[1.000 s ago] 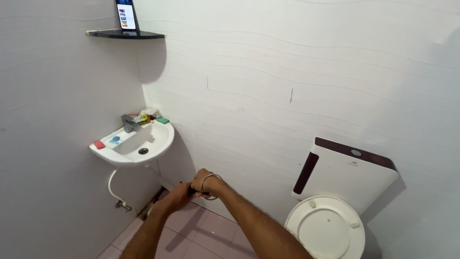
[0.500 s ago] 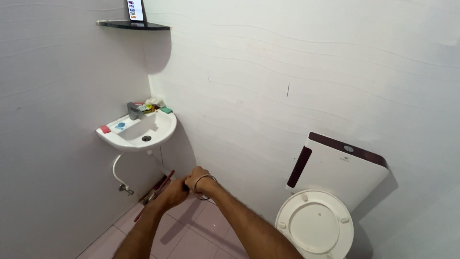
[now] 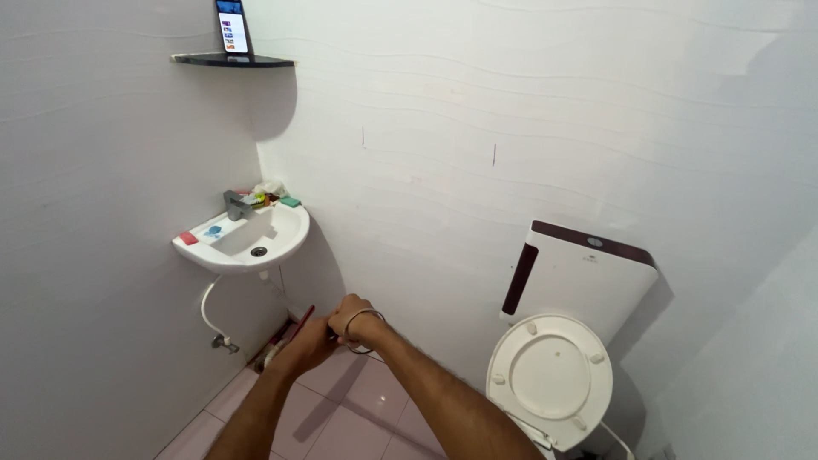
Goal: The person picks up a floor squeegee and wipes the bathroom floor, moving around the toilet and sink before placing the tool back in the corner.
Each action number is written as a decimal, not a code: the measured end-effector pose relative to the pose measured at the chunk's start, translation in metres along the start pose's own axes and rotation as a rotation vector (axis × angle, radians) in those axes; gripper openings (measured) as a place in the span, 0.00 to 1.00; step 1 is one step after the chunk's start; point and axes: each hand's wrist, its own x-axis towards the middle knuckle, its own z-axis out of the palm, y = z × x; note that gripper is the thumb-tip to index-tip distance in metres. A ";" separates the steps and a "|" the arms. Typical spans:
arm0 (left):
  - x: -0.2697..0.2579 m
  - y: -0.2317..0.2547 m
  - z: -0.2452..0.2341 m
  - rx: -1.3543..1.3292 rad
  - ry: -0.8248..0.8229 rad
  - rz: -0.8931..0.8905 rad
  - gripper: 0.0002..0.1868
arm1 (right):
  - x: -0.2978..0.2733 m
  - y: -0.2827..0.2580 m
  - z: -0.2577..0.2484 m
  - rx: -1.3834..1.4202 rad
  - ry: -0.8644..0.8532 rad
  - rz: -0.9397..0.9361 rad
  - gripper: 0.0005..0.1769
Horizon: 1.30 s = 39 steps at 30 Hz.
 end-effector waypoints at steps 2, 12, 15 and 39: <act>-0.007 -0.008 0.004 -0.003 0.015 0.041 0.14 | -0.012 -0.001 0.006 -0.023 0.014 0.002 0.11; -0.060 -0.009 0.021 -0.108 0.061 0.106 0.20 | -0.068 0.015 0.039 -0.040 0.033 -0.016 0.17; -0.073 -0.011 0.032 -0.110 0.103 0.176 0.21 | -0.073 0.023 0.045 -0.073 0.060 -0.062 0.15; -0.122 0.094 0.119 -0.115 0.130 0.109 0.15 | -0.174 0.116 -0.022 -0.094 0.026 -0.069 0.15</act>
